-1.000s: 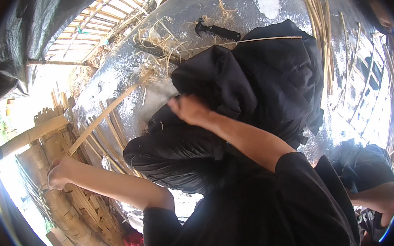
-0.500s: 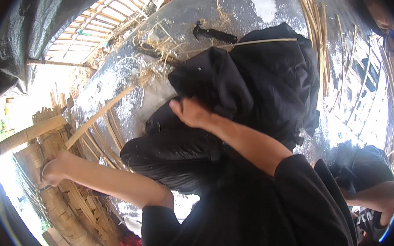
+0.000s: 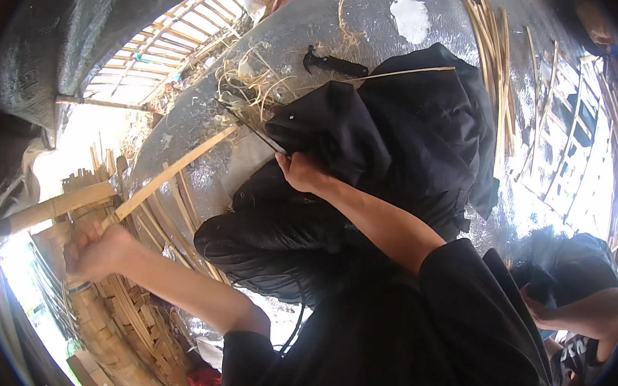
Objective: The person carves thin strips of wood using a knife and holds several strips in their hand.
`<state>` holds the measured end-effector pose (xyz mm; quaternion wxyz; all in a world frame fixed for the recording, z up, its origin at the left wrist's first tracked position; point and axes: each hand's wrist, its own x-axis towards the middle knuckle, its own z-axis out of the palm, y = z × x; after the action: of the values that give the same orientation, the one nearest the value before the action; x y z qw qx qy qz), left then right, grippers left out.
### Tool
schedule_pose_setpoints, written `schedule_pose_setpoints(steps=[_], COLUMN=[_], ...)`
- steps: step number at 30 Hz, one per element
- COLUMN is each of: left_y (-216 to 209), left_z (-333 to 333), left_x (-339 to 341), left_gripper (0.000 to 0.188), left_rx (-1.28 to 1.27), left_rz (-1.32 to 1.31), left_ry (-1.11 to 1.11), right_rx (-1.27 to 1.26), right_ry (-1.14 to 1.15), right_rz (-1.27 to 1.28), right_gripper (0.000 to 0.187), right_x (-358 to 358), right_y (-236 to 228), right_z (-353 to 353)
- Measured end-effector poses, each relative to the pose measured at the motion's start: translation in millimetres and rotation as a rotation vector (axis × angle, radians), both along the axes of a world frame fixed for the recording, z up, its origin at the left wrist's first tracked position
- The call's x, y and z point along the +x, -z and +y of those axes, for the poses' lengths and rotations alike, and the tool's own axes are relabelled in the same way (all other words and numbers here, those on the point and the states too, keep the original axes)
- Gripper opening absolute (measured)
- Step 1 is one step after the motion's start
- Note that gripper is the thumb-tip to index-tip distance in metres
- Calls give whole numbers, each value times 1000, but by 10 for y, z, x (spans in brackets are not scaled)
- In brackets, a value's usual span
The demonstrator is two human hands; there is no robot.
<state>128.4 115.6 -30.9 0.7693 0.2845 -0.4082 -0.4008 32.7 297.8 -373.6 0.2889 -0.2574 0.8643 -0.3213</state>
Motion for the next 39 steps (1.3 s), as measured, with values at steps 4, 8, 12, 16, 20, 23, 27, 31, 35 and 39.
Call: schedule_pose_setpoints(steps=[4, 8, 12, 16, 20, 23, 27, 31, 35, 39], left_y=[-69, -112, -145, -14, 536, 1047, 1559, 1719, 1382, 877], left_z=[-53, -69, 25, 117, 542, 800, 1171, 1029, 610, 62], left_x=[109, 529, 852, 951, 650, 813, 885, 1072, 214, -551], left_gripper=[35, 41, 45, 48, 51, 50, 53, 55, 55, 38], left_rx=[-15, -2, -1, -12, 127, 118, 155, 443, 573, 454], left_rz=[59, 176, 302, 405, 473, 435, 248, -87, -365, -553], left_ry=[113, 182, 116, 306, 533, 840, 869, 1259, 924, 1018], right_rx=[-39, -157, -421, -619, -820, -868, -887, -919, -829, -749], right_ry=[-1, 34, 96, 183, 233, 213, 213, 115, -25, -212], right_rz=[-508, -617, -823, -1032, -1298, -1242, -1165, -1120, -1005, -886], right_gripper=[83, 76, 66, 49, 29, 17, 15, 16, 11, 14], right_x=[-143, -142, -27, 74, -42, -180, -361, -508, -594, -563], right_y=[-310, -787, -1118, -1780, -2088, -2017, -1957, -1840, -1848, -1843], right_z=[31, 120, -14, -249, -390, -414, -399, -355, -178, -79])
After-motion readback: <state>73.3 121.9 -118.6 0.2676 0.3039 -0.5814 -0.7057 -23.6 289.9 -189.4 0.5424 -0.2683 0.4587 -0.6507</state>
